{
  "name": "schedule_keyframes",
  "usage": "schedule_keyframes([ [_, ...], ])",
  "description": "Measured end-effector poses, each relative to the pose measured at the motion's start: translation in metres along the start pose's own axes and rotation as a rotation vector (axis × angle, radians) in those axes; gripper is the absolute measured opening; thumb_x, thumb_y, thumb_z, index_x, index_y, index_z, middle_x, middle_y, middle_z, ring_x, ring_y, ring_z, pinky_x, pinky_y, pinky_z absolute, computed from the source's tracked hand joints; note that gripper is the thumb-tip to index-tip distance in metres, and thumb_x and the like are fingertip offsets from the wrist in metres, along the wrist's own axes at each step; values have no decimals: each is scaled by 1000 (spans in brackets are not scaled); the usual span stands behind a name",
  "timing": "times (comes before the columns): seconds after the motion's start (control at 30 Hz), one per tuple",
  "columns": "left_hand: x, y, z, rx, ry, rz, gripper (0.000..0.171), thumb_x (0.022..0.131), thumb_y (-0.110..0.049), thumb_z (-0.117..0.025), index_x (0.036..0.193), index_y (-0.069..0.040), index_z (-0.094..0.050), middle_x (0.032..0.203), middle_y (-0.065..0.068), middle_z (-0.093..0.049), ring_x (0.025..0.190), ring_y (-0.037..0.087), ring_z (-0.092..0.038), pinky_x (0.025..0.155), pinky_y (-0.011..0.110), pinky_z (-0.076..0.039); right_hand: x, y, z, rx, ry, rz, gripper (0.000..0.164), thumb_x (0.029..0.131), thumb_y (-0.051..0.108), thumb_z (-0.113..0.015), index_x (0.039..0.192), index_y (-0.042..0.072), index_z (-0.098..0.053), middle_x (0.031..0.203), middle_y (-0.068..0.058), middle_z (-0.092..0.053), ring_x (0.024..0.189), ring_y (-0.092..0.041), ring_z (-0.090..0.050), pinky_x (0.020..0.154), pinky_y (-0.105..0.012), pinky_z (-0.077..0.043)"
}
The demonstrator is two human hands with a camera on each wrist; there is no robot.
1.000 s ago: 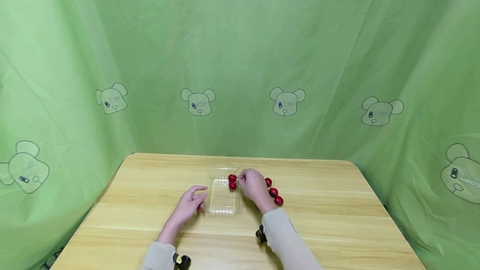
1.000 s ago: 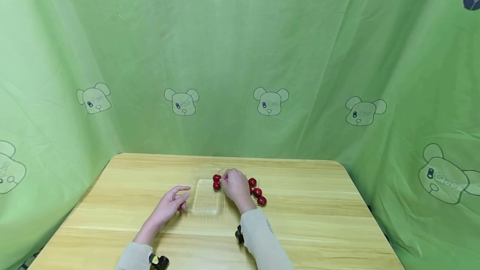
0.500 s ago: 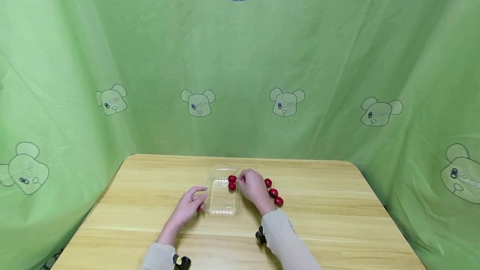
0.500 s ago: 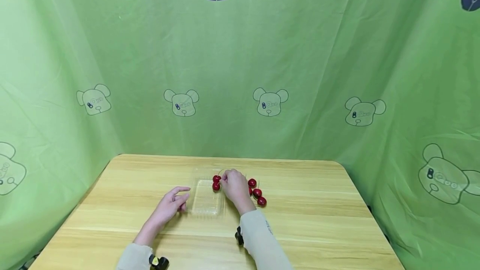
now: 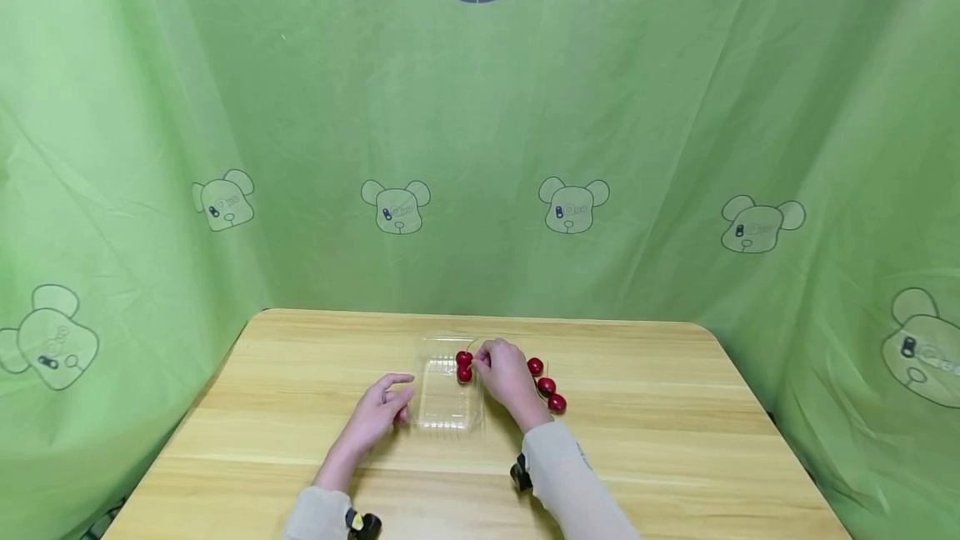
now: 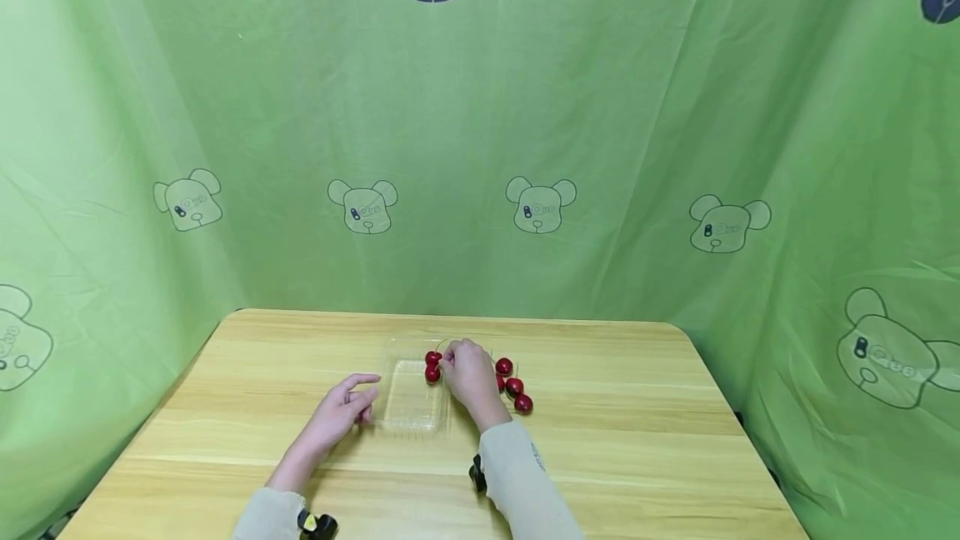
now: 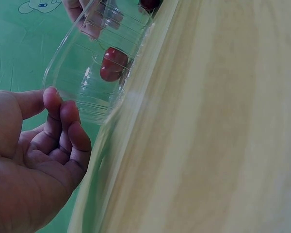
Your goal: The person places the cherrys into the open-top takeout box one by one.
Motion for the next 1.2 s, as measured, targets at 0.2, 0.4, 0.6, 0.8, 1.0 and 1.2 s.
schedule_keyframes([
  [0.2,2,0,0,-1,6,-5,41,105,-14,-60,142,3,-53,71,7,-63,66,15,-57,64,25,-50,0,1,1,-3,-2,2,9,95,15,-74,86,15,-70,80,3,-62,73,-12,-54,70,-27,-50],
  [0.4,5,2,1,-5,4,2,41,105,-14,-60,142,2,-54,70,4,-62,66,15,-57,64,24,-49,1,0,1,-10,-6,-3,8,95,16,-75,88,14,-70,83,3,-63,76,-13,-55,72,-28,-51],
  [0.6,3,2,0,12,9,-3,41,105,-15,-59,141,3,-54,73,8,-64,67,16,-58,64,25,-50,-1,-2,-1,11,-3,-18,5,95,13,-74,90,13,-71,84,1,-65,75,-13,-56,72,-29,-52],
  [0.8,1,4,0,20,3,2,41,105,-15,-60,141,2,-54,73,9,-65,66,16,-58,63,24,-50,-3,-3,-2,13,-7,-10,4,96,14,-73,92,13,-71,83,2,-64,73,-12,-54,70,-28,-50],
  [1.0,2,4,0,13,1,-3,41,105,-14,-60,141,3,-54,72,7,-64,66,15,-57,62,24,-49,-5,-3,0,11,-23,-5,5,96,17,-73,94,13,-71,78,3,-60,71,-13,-53,67,-27,-48],
  [1.2,2,3,0,14,0,-6,41,104,-16,-61,141,2,-55,72,8,-64,66,15,-57,62,24,-49,-7,-3,5,34,-32,-14,6,96,16,-72,98,11,-72,79,2,-61,69,-13,-53,63,-27,-48],
])
Point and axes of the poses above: each hand's wrist, its own x-axis towards the middle knuckle, its own z-axis out of the back of the hand, y = z × x, the point moved 6 cm from there along x, towards the middle knuckle
